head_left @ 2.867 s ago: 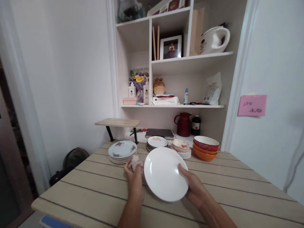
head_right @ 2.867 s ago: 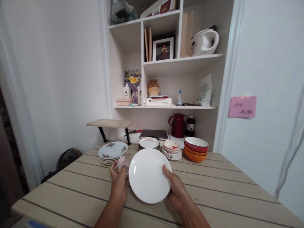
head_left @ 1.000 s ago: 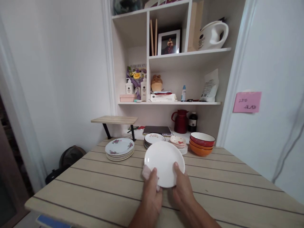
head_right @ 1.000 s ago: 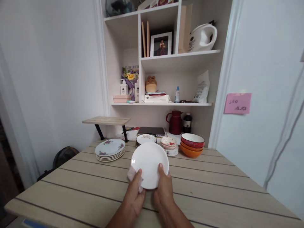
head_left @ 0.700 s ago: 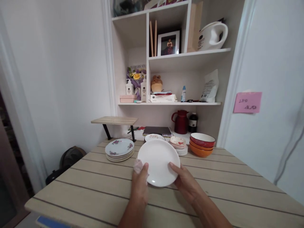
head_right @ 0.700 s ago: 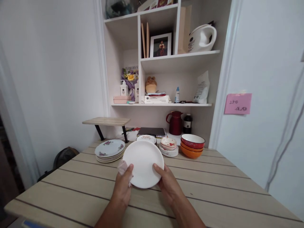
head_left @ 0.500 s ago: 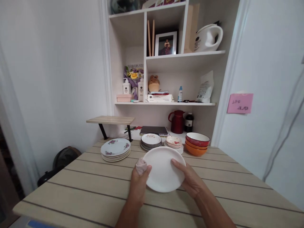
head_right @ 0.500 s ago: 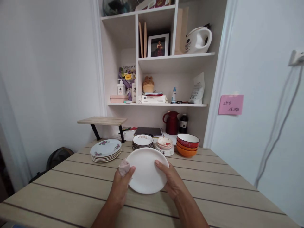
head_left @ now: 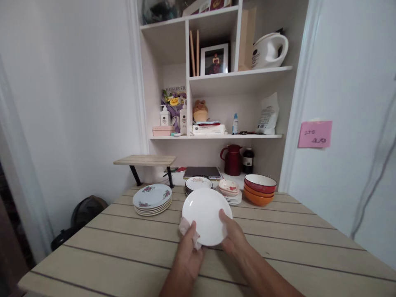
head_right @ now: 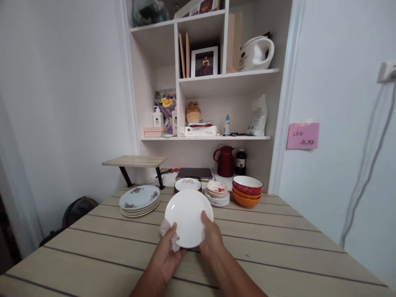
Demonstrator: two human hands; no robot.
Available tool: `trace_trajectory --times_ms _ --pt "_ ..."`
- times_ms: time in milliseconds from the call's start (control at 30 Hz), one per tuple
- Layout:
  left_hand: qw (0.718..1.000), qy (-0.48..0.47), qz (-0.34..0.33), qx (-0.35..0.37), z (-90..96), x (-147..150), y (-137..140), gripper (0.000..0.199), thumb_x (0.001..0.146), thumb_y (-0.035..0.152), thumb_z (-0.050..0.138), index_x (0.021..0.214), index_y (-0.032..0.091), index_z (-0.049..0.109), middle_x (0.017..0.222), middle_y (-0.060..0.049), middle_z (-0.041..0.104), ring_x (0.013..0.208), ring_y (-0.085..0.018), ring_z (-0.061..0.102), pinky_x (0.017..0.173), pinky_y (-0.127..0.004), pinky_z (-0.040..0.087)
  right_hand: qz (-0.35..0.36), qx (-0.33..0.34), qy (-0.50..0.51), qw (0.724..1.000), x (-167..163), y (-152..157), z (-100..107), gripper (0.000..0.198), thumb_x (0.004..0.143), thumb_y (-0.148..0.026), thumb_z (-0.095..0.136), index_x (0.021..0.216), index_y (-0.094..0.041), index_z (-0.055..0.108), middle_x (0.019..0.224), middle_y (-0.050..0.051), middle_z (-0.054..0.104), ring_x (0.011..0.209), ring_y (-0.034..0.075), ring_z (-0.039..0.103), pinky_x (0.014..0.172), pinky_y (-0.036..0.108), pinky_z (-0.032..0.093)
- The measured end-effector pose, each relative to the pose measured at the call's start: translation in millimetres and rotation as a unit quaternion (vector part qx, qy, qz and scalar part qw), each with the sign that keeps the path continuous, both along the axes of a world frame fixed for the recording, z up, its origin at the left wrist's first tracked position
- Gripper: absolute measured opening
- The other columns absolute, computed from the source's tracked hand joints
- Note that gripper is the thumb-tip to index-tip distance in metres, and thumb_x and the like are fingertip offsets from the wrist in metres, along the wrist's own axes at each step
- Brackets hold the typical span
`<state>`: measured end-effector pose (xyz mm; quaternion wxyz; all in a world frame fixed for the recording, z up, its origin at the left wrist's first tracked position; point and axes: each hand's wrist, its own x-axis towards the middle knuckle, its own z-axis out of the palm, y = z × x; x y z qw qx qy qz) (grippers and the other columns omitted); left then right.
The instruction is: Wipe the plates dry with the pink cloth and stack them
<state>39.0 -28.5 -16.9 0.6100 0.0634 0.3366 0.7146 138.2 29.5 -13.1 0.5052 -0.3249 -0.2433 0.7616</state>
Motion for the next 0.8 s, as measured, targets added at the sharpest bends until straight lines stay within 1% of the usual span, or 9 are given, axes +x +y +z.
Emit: trace_trajectory --times_ms 100,167,267,333,467,533,667,733,800 --pt "0.997 0.026 0.02 -0.064 -0.9 -19.0 2.2 0.045 0.075 0.011 0.068 0.118 0.015 0.056 0.085 -0.008 0.075 0.076 -0.022 0.073 0.071 -0.033 0.059 0.05 0.001 -0.103 0.993 8.1 0.2 6.5 0.047 0.078 -0.029 0.066 0.12 -0.013 0.053 0.092 0.012 0.075 0.079 0.024 0.072 0.068 0.036 0.059" --pt "0.996 0.054 0.018 -0.065 -1.0 -33.0 4.0 0.047 0.073 0.009 0.068 0.118 0.013 0.056 0.079 -0.009 0.075 0.072 -0.023 0.072 0.068 -0.033 0.059 0.121 0.026 -0.184 0.975 16.5 -0.6 11.1 0.038 0.076 -0.028 0.067 0.11 -0.015 0.058 0.08 0.009 0.075 0.062 0.02 0.07 0.05 0.028 0.055" --pt "0.995 0.083 0.015 -0.055 -2.1 -46.7 8.6 0.047 0.071 0.007 0.067 0.116 0.01 0.056 0.078 -0.011 0.074 0.069 -0.023 0.072 0.065 -0.033 0.059 0.178 0.063 -0.268 0.945 23.3 -0.6 14.3 0.026 0.078 -0.036 0.063 0.084 -0.011 0.063 0.042 0.003 0.06 0.028 0.013 0.048 0.026 0.017 0.027" --pt "0.995 0.081 0.01 -0.062 -3.2 -49.3 13.6 0.045 0.07 0.007 0.067 0.114 0.009 0.056 0.076 -0.011 0.074 0.067 -0.023 0.071 0.064 -0.031 0.058 0.151 0.074 -0.266 0.949 20.4 -0.3 14.4 0.023 0.077 -0.035 0.064 0.077 -0.012 0.062 0.035 -0.002 0.052 0.025 0.008 0.039 0.025 0.016 0.019" --pt "0.995 0.07 -0.004 -0.07 -2.3 -49.5 27.2 0.035 0.075 0.017 0.067 0.109 0.01 0.06 0.078 -0.011 0.073 0.068 -0.022 0.071 0.061 -0.029 0.057 0.014 0.077 -0.148 0.986 2.4 1.5 10.7 0.026 0.064 -0.018 0.07 0.089 -0.017 0.061 0.064 0.0 0.069 0.052 0.01 0.061 0.041 0.014 0.041" --pt "0.997 0.065 0.007 -0.051 -0.2 -52.8 34.0 0.034 0.079 0.031 0.068 0.107 0.013 0.061 0.084 -0.01 0.074 0.071 -0.021 0.071 0.061 -0.028 0.056 -0.03 0.07 -0.111 0.991 -6.3 7.0 6.3 0.028 0.062 -0.015 0.068 0.089 -0.019 0.06 0.071 0.0 0.072 0.057 0.011 0.063 0.044 0.015 0.043" --pt "0.993 0.056 0.107 -0.007 -3.5 -64.5 44.0 0.034 0.081 0.043 0.065 0.106 0.02 0.061 0.093 -0.006 0.073 0.072 -0.016 0.069 0.065 -0.027 0.055 -0.049 0.028 -0.107 0.993 -12.1 37.0 0.2 0.013 0.068 -0.024 0.063 0.069 -0.02 0.051 0.039 -0.007 0.05 0.03 0.005 0.036 0.03 0.014 0.021" --pt "0.988 0.067 0.14 0.008 -10.9 -66.9 48.1 0.037 0.078 0.045 0.069 0.102 0.019 0.06 0.088 -0.005 0.072 0.069 -0.016 0.068 0.066 -0.028 0.055 -0.039 0.026 -0.108 0.993 -10.4 58.8 3.3 0.025 0.074 -0.028 0.057 0.057 -0.021 0.04 0.03 -0.009 0.032 0.025 0.003 0.019 0.03 0.015 0.01" --pt "0.984 0.13 0.125 0.017 -19.9 -64.5 52.5 0.046 0.069 0.054 0.074 0.094 0.017 0.06 0.074 -0.004 0.071 0.061 -0.016 0.065 0.06 -0.027 0.053 -0.034 0.025 -0.106 0.993 -8.3 80.6 10.3 0.03 0.078 -0.028 0.052 0.054 -0.022 0.035 0.029 -0.01 0.029 0.025 0.003 0.017 0.03 0.015 0.009"
